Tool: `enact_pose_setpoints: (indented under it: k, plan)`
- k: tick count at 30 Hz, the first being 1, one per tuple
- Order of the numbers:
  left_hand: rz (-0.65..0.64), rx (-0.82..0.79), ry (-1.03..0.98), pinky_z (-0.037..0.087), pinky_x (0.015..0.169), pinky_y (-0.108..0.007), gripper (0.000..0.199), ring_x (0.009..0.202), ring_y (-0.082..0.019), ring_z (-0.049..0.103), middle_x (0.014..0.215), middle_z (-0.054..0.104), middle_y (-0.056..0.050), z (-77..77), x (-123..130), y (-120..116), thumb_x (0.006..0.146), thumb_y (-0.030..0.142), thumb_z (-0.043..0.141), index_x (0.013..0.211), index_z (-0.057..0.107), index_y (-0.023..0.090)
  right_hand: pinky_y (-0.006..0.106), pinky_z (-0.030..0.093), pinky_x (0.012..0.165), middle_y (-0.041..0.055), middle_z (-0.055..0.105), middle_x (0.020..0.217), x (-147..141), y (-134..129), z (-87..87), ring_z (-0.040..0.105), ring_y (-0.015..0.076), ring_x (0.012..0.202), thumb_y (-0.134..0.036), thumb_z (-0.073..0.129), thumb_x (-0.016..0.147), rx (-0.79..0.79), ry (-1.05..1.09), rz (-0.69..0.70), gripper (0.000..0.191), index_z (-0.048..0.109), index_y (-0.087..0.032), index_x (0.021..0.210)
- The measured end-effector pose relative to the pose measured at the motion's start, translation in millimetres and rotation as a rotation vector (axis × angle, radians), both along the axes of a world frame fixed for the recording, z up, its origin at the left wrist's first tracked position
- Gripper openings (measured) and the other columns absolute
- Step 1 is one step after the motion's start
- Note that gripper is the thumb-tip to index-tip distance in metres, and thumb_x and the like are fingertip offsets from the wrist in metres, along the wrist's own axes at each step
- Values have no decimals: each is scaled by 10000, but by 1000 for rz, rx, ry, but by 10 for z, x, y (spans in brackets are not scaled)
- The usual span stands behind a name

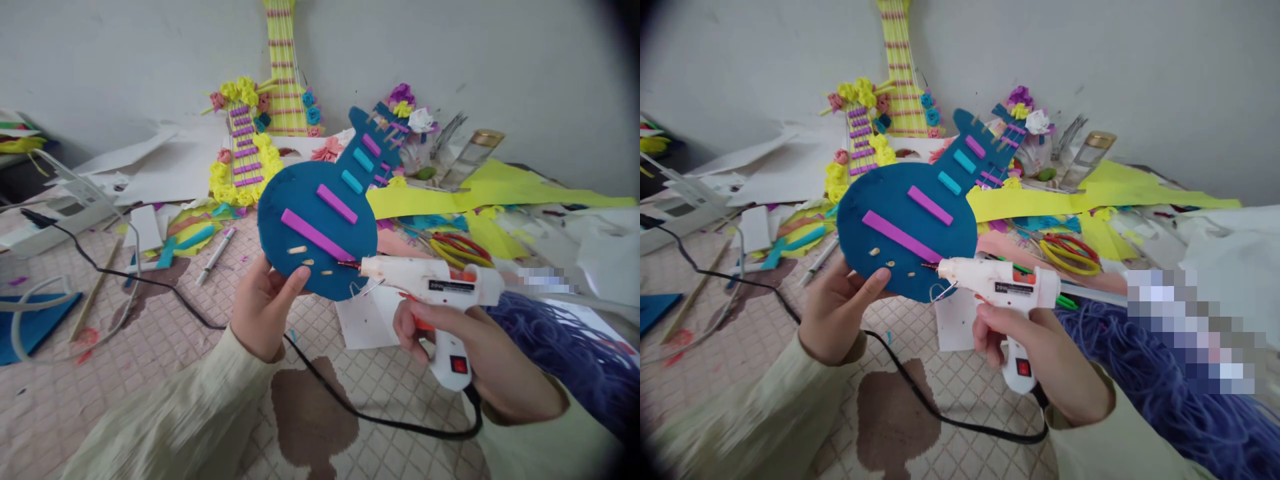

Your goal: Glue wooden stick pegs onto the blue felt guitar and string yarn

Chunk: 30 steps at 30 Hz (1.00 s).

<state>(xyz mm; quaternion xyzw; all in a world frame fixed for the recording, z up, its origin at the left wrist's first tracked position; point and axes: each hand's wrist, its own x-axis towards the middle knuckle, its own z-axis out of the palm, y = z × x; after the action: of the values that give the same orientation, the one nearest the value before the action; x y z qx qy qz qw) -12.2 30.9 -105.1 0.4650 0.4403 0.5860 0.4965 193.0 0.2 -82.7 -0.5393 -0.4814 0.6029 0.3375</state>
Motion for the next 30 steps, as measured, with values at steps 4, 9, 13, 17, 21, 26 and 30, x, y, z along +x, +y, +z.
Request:
enact_pose_setpoints:
  k: [4,9,13,17,21,26,30]
  plan:
    - [-63,10,82,564,615,-318,303,714,-209,661,860,685,-47,32,-40,0,710,279,641,991,576,186,238,373,474,11,531,537,27,5,21,459,103,464,-427,505,755,26,-68,58,336,559,-171,545]
    - [-159,-14,76,565,594,-322,332,691,-215,664,838,689,-64,142,-158,37,678,269,673,983,592,167,242,361,461,16,528,527,67,22,-15,456,108,462,-423,516,748,27,-84,96,338,557,-166,533]
    - [-240,-27,83,573,571,-308,286,707,-219,664,824,689,-59,245,-265,58,686,239,663,954,605,159,256,339,448,21,520,521,107,13,-51,457,120,466,-437,534,735,17,-58,102,342,558,-157,540]
    - [-236,-25,80,574,599,-316,280,722,-226,663,842,680,-61,283,-289,40,655,219,688,923,629,160,272,359,467,30,543,549,127,-25,-48,474,134,481,-459,540,724,-3,-76,135,345,572,-161,554]
    - [-281,-58,92,566,604,-369,300,716,-256,661,792,671,-72,272,-279,7,644,224,695,932,634,164,288,381,489,26,536,543,106,-50,-40,485,144,483,-450,542,725,22,-86,162,330,562,-168,554]
    - [-346,-66,219,565,575,-361,214,659,-233,649,647,637,-32,249,-284,-20,696,253,645,896,615,186,282,386,477,34,546,558,102,-56,-68,498,151,499,-447,536,740,-9,-94,204,321,562,-171,580]
    - [-348,-60,253,565,600,-380,179,635,-223,643,610,612,-19,248,-282,-15,707,262,629,867,606,186,285,368,495,28,521,523,129,-63,-103,491,155,514,-475,512,752,-48,-162,226,362,548,-176,550]
